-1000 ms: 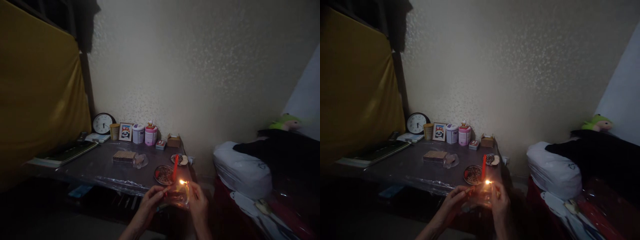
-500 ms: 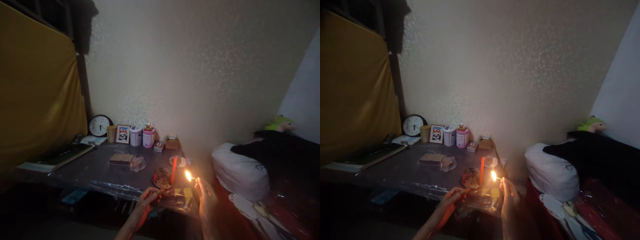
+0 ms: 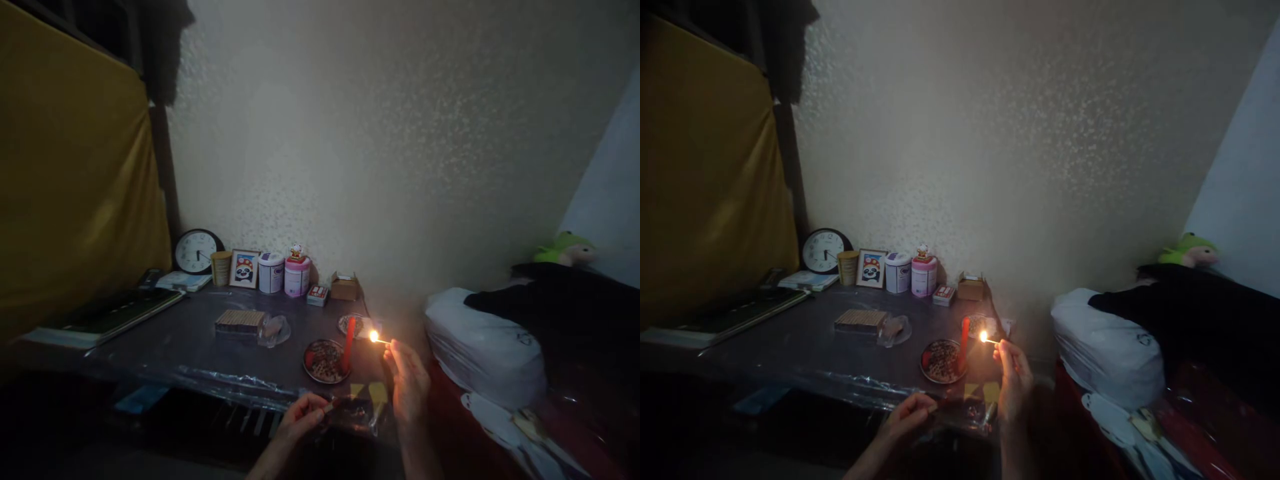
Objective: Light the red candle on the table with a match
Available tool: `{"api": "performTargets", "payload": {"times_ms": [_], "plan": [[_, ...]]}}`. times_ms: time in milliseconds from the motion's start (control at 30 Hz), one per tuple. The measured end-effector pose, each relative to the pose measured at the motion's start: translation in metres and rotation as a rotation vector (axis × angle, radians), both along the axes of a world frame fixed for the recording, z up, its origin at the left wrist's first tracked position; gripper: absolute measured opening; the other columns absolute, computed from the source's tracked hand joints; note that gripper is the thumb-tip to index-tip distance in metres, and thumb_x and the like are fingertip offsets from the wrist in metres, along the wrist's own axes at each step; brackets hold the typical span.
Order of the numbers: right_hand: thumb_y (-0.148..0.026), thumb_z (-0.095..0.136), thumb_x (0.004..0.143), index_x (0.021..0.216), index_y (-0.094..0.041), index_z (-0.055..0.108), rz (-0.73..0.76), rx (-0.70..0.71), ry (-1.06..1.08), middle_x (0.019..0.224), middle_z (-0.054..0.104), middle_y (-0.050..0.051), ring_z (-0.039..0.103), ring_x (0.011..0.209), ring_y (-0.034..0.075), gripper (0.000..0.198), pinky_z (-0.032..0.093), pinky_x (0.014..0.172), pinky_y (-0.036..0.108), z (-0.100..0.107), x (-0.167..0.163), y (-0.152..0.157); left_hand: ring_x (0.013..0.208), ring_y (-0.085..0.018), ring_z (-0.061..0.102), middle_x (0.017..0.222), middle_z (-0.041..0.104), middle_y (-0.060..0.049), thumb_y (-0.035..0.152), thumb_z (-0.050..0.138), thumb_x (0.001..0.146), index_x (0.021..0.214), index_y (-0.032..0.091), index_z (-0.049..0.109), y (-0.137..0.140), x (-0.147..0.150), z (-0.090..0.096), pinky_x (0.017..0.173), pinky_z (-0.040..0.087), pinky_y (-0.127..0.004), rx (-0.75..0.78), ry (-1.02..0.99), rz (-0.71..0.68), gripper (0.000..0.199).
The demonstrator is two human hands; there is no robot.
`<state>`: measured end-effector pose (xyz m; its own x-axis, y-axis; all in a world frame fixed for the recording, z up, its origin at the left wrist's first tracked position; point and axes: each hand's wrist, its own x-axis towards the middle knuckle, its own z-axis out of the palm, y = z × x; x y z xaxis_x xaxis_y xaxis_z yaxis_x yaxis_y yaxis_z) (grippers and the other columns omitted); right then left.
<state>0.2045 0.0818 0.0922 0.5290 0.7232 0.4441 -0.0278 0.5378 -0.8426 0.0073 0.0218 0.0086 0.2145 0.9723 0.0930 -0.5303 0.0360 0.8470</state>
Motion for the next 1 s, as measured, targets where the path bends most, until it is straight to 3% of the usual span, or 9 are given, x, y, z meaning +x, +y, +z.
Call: {"api": "performTargets", "payload": {"times_ms": [333,1000], "plan": [[-0.034,0.076,0.056,0.073,-0.019,0.067,0.171,-0.082,0.222,0.071,0.069,0.0,0.063,0.061,0.014,0.025,0.053,0.063,0.028,0.012,-0.009,0.012,0.063,-0.01,0.049,0.067,0.059,0.002,0.035,0.074,0.066,0.078,0.016,0.065,-0.002,0.0,0.006,0.063,0.034,-0.022,-0.045,-0.063,-0.04,0.024],[-0.03,0.074,0.057,0.067,-0.02,0.067,0.24,-0.068,0.156,0.063,0.064,-0.005,0.057,0.057,0.011,0.016,0.047,0.058,0.023,0.026,-0.024,0.034,0.071,-0.014,0.054,0.074,0.063,-0.001,0.039,0.074,0.064,0.079,0.018,0.065,-0.005,-0.004,0.01,0.07,0.038,-0.025,-0.065,-0.013,-0.035,0.028]]}}
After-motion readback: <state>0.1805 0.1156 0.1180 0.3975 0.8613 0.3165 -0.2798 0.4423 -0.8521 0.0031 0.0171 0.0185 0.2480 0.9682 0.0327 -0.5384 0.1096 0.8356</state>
